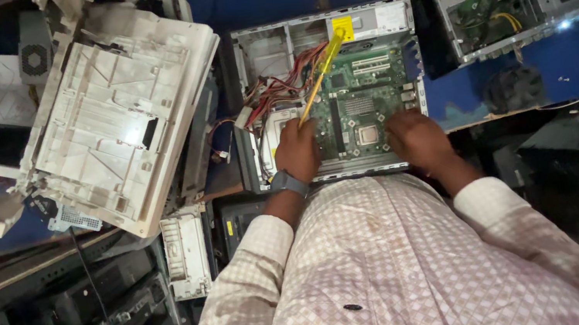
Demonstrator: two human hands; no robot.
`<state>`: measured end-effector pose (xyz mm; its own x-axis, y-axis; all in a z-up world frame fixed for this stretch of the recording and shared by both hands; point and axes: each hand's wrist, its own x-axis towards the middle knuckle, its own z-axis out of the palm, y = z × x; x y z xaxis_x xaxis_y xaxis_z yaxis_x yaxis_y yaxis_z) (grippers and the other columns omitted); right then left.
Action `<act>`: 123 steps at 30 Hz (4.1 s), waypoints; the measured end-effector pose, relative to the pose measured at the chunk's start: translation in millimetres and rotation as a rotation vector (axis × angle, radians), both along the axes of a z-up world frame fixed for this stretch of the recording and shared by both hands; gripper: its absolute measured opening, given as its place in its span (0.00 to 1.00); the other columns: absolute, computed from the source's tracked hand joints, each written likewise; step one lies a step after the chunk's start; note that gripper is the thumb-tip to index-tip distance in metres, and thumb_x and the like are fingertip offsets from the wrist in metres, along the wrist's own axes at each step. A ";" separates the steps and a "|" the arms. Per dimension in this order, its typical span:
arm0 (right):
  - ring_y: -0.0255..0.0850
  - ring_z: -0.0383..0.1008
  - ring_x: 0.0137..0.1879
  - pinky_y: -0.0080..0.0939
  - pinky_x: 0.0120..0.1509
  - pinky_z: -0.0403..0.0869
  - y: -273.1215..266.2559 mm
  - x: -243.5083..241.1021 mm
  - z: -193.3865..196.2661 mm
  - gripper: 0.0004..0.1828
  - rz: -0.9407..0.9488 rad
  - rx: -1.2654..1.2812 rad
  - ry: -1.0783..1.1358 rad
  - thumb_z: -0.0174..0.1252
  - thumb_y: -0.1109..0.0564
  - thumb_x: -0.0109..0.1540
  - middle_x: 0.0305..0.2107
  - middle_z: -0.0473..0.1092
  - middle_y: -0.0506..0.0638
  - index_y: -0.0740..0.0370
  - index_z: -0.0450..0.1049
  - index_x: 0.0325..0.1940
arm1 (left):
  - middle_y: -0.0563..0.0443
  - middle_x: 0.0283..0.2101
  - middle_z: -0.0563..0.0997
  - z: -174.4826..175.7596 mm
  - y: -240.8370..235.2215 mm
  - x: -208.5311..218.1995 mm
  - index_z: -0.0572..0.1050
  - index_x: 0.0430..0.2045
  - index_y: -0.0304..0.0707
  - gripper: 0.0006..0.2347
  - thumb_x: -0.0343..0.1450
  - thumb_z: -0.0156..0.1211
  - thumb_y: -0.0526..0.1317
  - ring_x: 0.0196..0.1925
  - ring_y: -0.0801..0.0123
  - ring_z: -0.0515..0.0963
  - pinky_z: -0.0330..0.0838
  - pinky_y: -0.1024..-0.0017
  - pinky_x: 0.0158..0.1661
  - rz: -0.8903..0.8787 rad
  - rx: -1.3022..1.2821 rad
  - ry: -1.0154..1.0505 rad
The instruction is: The person uses a yellow screwdriver to remove screws from a computer motherboard inside an open case. They repeatedly loosen and remove screws from various points on the board while working in a cluttered repair area.
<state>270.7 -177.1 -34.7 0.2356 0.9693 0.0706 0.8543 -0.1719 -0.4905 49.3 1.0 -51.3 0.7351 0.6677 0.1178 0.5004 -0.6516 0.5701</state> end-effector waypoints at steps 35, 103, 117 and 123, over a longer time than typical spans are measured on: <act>0.49 0.77 0.38 0.52 0.50 0.68 1.6 4.3 -13.6 0.10 0.077 0.021 -0.077 0.58 0.53 0.59 0.26 0.76 0.52 0.58 0.76 0.24 | 0.41 0.46 0.74 -6.8 -20.5 13.7 0.74 0.46 0.38 0.16 0.66 0.61 0.42 0.45 0.47 0.76 0.73 0.53 0.44 0.077 0.096 0.087; 0.53 0.76 0.34 0.59 0.43 0.67 7.3 0.4 -6.6 0.11 0.116 -0.059 -0.073 0.59 0.50 0.59 0.25 0.75 0.55 0.58 0.74 0.26 | 0.44 0.40 0.74 -10.9 -21.4 12.5 0.73 0.35 0.41 0.10 0.63 0.63 0.37 0.41 0.48 0.76 0.73 0.52 0.37 0.133 0.113 -0.008; 0.49 0.76 0.45 0.55 0.48 0.69 9.8 0.9 -12.5 0.12 0.092 -0.127 -0.158 0.60 0.48 0.58 0.33 0.75 0.52 0.58 0.76 0.36 | 0.44 0.40 0.73 -16.4 -24.4 16.4 0.73 0.37 0.40 0.12 0.62 0.63 0.38 0.43 0.51 0.76 0.73 0.55 0.35 0.137 0.138 0.123; 0.49 0.76 0.51 0.55 0.52 0.69 10.4 -1.4 -12.7 0.16 0.062 -0.144 -0.189 0.61 0.46 0.57 0.39 0.76 0.52 0.57 0.78 0.43 | 0.42 0.54 0.72 -18.1 -25.8 17.1 0.72 0.49 0.34 0.21 0.63 0.63 0.42 0.48 0.50 0.74 0.73 0.54 0.38 0.087 0.182 0.210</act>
